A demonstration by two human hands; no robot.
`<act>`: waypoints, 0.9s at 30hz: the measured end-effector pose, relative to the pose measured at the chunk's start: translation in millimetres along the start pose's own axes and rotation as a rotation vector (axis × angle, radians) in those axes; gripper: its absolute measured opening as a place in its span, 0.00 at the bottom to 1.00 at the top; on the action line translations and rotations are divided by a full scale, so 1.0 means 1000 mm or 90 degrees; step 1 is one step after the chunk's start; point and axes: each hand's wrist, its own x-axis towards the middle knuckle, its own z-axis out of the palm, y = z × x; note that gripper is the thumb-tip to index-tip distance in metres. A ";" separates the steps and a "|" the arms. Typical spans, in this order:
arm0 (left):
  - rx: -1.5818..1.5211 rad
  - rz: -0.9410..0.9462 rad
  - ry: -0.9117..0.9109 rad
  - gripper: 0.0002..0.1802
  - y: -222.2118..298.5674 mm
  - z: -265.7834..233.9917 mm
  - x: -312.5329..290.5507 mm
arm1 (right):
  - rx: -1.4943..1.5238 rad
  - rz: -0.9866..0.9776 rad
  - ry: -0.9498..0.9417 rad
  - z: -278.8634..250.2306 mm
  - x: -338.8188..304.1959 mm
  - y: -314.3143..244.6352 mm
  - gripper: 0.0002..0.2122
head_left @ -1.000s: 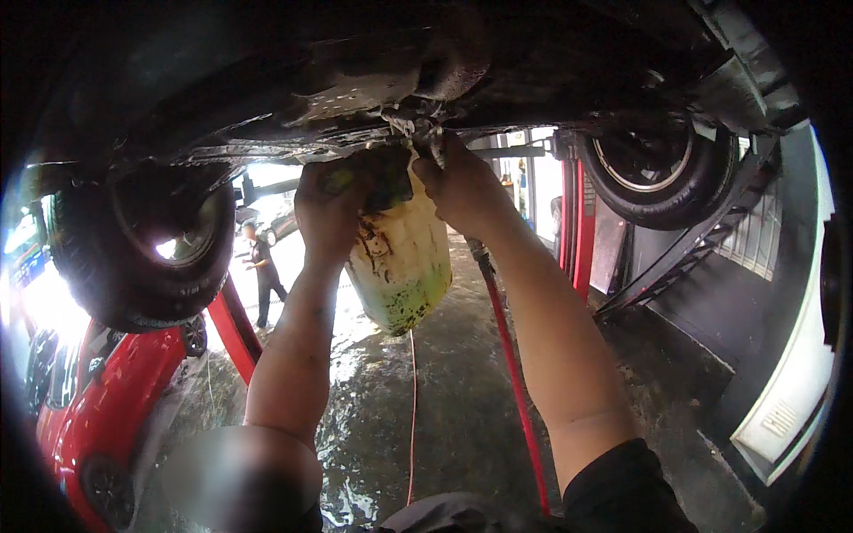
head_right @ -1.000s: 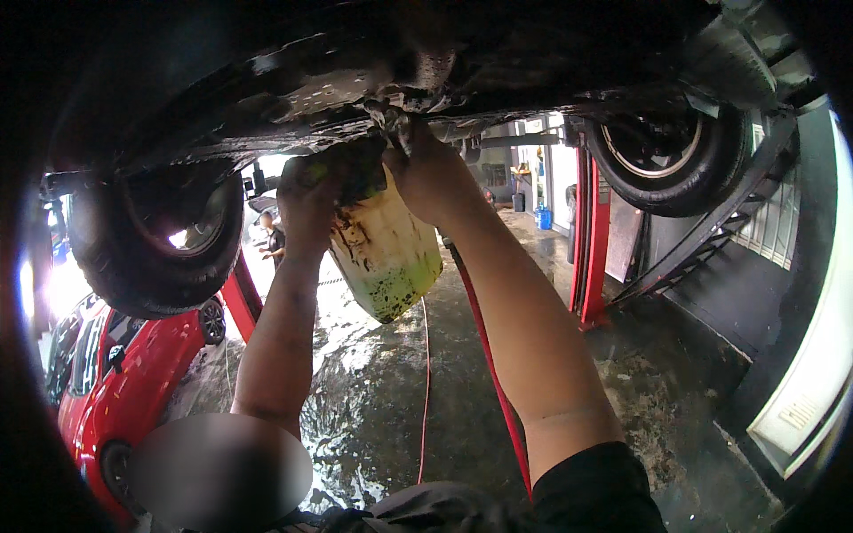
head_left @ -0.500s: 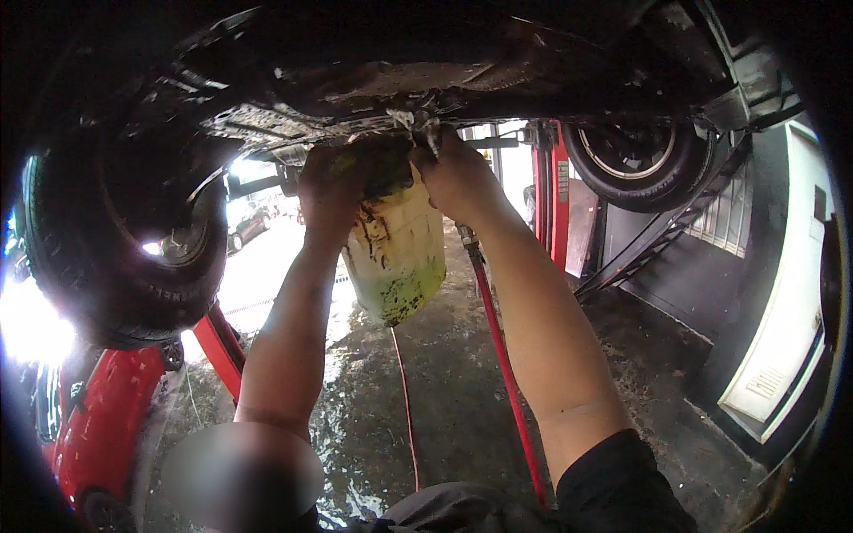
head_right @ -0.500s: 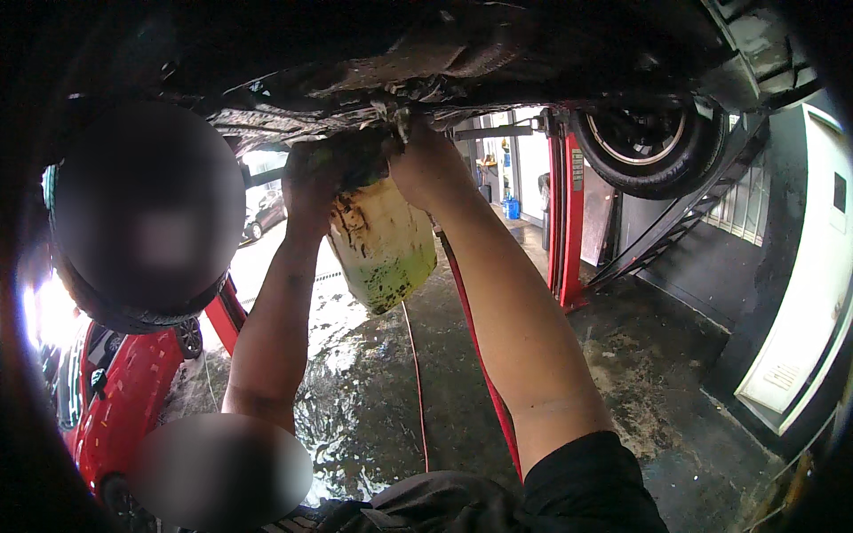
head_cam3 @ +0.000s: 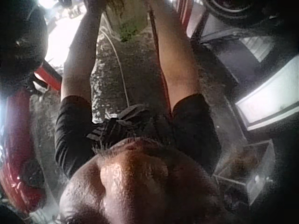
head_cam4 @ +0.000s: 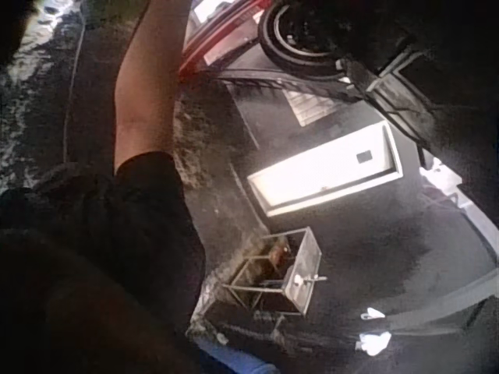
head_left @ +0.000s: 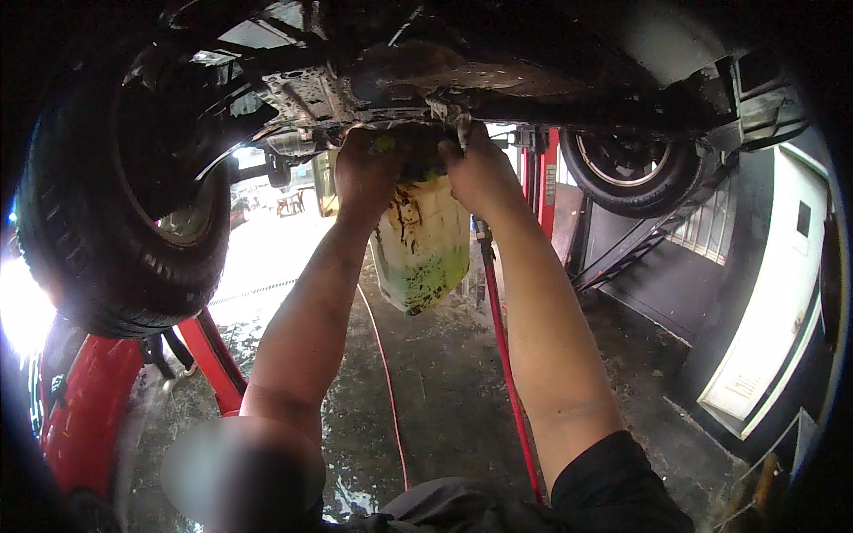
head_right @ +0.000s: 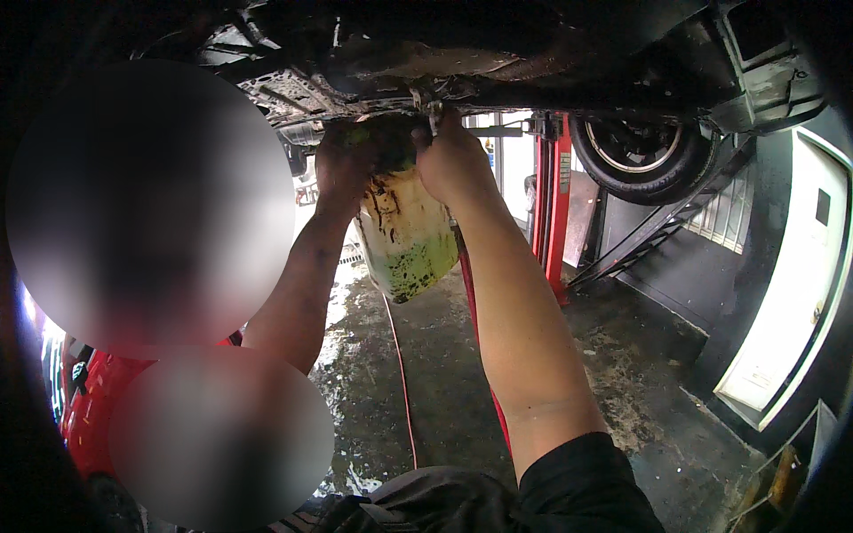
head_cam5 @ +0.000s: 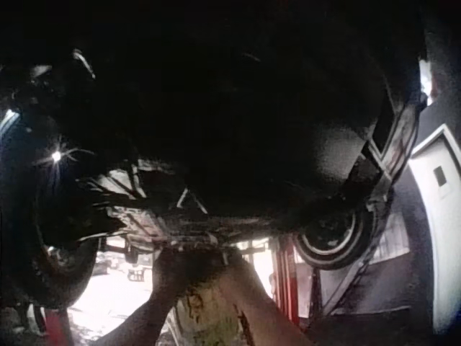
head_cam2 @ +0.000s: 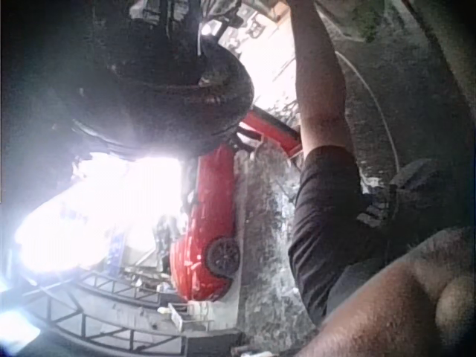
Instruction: The person uses a pressure washer to clean the undercarriage of a car raised on a lift. They direct the spray at various components beneath the vehicle, moving the nozzle to cover different areas while holding a cloth in the other hand.
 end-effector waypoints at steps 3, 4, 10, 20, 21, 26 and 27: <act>0.013 -0.002 0.024 0.26 0.006 -0.006 -0.007 | -0.012 0.019 -0.004 0.001 -0.006 -0.003 0.27; -0.003 0.012 0.023 0.26 0.006 -0.008 -0.009 | 0.003 0.034 -0.012 0.000 -0.008 -0.005 0.26; 0.017 0.064 0.005 0.24 0.024 -0.013 -0.039 | 0.029 0.043 0.013 -0.010 -0.049 -0.006 0.23; 0.029 -0.040 -0.011 0.22 0.048 -0.010 -0.113 | 0.079 0.083 -0.033 -0.036 -0.117 0.018 0.22; 0.048 -0.051 -0.013 0.22 0.048 -0.008 -0.116 | 0.070 0.070 -0.028 -0.038 -0.119 0.024 0.22; 0.074 -0.050 0.006 0.21 0.067 0.008 -0.135 | 0.089 0.118 -0.103 -0.077 -0.127 0.031 0.22; 0.079 -0.046 0.010 0.21 0.072 0.010 -0.140 | 0.084 0.127 -0.116 -0.086 -0.131 0.030 0.22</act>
